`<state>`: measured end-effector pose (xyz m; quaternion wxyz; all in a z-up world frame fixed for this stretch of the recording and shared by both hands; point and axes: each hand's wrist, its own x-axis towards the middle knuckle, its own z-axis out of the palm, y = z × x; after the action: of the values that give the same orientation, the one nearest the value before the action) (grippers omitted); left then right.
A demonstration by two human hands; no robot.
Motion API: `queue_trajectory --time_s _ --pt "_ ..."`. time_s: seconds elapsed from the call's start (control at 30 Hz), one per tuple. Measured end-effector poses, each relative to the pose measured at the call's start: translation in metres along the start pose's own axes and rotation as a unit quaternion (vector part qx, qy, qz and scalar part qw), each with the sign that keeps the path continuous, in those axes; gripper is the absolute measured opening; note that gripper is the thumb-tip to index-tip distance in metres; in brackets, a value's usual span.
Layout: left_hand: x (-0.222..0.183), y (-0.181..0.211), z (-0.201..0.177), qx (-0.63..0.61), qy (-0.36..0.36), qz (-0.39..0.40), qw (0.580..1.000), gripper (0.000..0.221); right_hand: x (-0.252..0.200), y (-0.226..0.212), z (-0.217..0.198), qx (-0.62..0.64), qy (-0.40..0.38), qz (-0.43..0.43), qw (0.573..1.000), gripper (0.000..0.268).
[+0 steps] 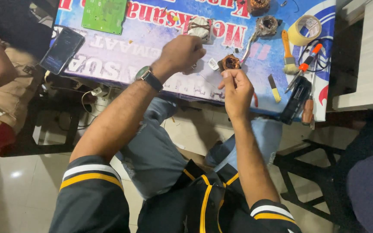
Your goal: Inspecting and repairing copper wire coils using pliers on a workbench.
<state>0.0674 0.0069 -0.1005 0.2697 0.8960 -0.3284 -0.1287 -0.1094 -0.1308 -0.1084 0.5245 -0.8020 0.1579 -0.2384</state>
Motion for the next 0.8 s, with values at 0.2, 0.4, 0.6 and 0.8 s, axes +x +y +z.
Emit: queue_trajectory --time_s 0.2,0.4,0.6,0.8 --pt "0.006 -0.014 0.004 0.079 -0.129 -0.139 0.979 0.022 0.024 0.054 0.047 -0.065 -0.036 0.041 0.996 0.012" --pt "0.005 -0.022 0.004 0.055 -0.170 -0.137 0.974 0.024 0.015 0.061 0.082 -0.020 -0.135 0.224 0.965 0.015" --pt "0.009 -0.033 0.006 0.029 -0.181 -0.141 0.973 0.021 0.017 0.040 0.082 0.031 -0.135 0.278 0.951 0.013" --pt "0.009 -0.040 0.001 0.030 -0.188 -0.118 0.975 0.025 0.021 0.061 0.093 0.062 -0.126 0.232 0.962 0.016"
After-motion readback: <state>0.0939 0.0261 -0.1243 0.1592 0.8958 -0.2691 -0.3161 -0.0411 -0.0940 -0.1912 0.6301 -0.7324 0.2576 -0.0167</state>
